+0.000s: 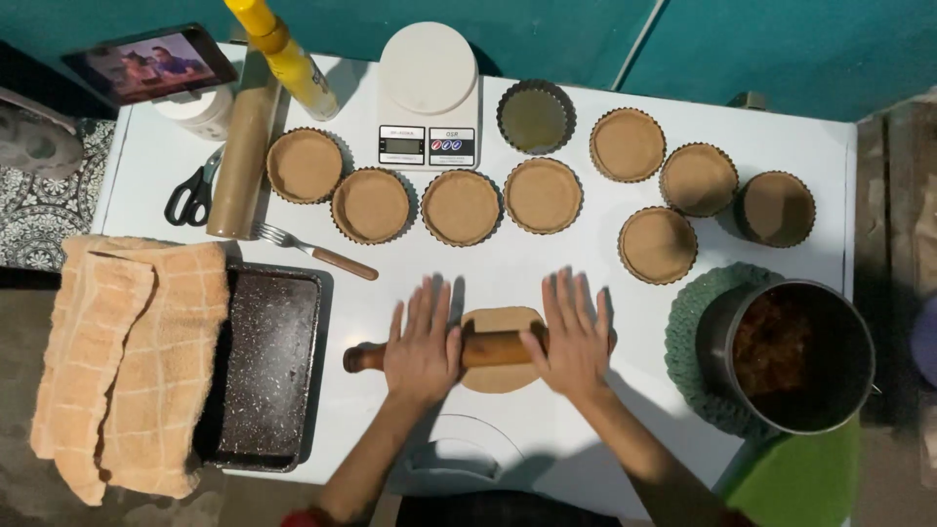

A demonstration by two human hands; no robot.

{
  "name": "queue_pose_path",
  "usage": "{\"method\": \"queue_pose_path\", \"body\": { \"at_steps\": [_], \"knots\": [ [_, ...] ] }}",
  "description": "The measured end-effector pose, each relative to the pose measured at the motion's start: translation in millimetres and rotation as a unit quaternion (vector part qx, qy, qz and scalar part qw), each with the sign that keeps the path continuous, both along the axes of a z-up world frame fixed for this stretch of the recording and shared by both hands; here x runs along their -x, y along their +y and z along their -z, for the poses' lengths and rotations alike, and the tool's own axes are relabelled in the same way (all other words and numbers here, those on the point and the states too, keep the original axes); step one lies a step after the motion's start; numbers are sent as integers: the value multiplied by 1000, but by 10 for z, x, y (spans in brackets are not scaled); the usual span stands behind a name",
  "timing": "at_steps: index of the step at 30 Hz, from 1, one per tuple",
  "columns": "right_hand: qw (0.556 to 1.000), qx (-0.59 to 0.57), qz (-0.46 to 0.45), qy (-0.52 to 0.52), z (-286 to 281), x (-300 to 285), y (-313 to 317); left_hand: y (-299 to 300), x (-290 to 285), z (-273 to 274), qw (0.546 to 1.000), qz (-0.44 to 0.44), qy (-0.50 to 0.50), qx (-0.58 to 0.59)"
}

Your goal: Rolling out dough and lining tart molds with it.

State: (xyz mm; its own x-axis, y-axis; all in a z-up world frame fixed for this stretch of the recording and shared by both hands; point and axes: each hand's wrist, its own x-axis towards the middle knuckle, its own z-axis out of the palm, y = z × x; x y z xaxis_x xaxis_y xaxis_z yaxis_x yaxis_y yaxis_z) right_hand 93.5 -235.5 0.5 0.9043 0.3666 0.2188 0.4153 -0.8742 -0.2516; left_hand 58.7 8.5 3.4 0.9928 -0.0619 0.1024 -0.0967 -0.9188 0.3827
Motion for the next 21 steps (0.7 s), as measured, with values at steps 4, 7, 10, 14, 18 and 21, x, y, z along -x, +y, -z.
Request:
{"method": "queue_pose_path", "body": {
  "at_steps": [4,7,10,14,18,21],
  "knots": [
    [998,-38,34,27,93,-703,68,60,-655,-94,999,-9,-24,-37],
    [993,-77,59,69,145,-943,99,82,-815,-71,997,-58,-49,-28],
    [994,-73,57,63,35,-659,100,30,-558,-101,997,-59,-50,-6],
    [999,0,26,23,-113,215,-42,-105,205,-35,999,-15,-19,24],
    [998,-30,6,61,-49,997,-179,-117,1004,57,999,49,-14,-18],
    [996,-38,16,82,-48,1193,-222,-112,1189,2,998,51,-29,-32]
  ]
}}
